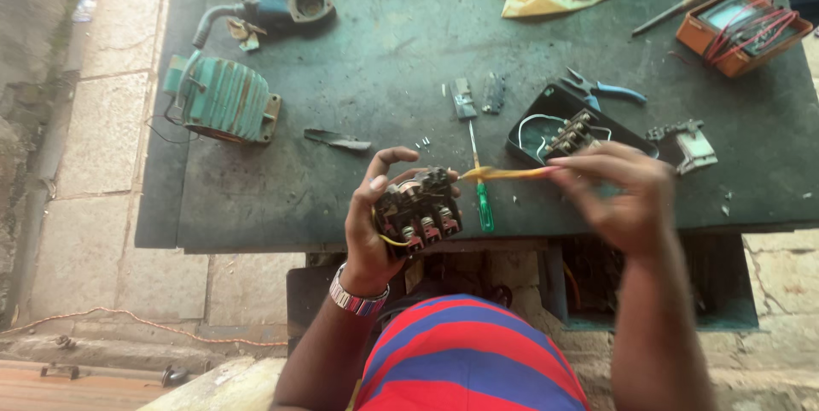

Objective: The person uses a screwdriver to loosen and tighten screws on a small electrical component held in their left hand. They repeatedly adjust the internal contacts and wires while rotating the component to access different sides.

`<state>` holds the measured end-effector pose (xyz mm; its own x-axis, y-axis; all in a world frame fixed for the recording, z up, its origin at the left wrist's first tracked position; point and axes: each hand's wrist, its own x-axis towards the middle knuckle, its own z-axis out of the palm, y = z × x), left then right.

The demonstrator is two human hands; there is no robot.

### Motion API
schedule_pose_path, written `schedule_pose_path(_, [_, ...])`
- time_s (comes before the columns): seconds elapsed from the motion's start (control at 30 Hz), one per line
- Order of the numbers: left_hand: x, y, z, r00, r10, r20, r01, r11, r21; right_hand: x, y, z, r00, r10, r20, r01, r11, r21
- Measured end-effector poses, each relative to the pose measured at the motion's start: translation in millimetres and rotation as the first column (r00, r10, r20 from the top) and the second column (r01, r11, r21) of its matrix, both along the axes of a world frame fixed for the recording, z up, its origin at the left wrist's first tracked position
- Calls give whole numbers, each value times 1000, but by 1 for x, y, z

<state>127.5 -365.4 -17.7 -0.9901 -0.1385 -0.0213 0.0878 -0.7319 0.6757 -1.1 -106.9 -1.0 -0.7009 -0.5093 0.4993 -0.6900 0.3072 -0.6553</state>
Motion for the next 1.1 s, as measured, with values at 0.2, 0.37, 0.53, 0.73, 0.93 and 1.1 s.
schedule_pose_path(0.2, [-1,-2,3,1000,15,9,-15,998,-57,13,-7,-10,998,59,-25,-61,993,-105])
schedule_pose_path(0.37, [0,1,8,998,51,-29,-56,972,-228,9,-2,15,986,-26,-164,38,997,72])
schedule_pose_path(0.53, [3,-1,10,992,95,-79,-117,929,-351,7,12,21,998,-19,-63,18,1000,-17])
schedule_pose_path(0.73, [3,5,11,985,69,-156,-129,897,-422,10,7,9,999,-40,-4,40,996,80])
schedule_pose_path(0.93, [7,4,11,980,124,-158,-176,906,-384,7,16,-26,974,-202,101,192,976,106])
schedule_pose_path(1.1, [10,1,8,951,230,-206,-299,851,-431,31,-43,-98,820,-56,569,147,983,-114])
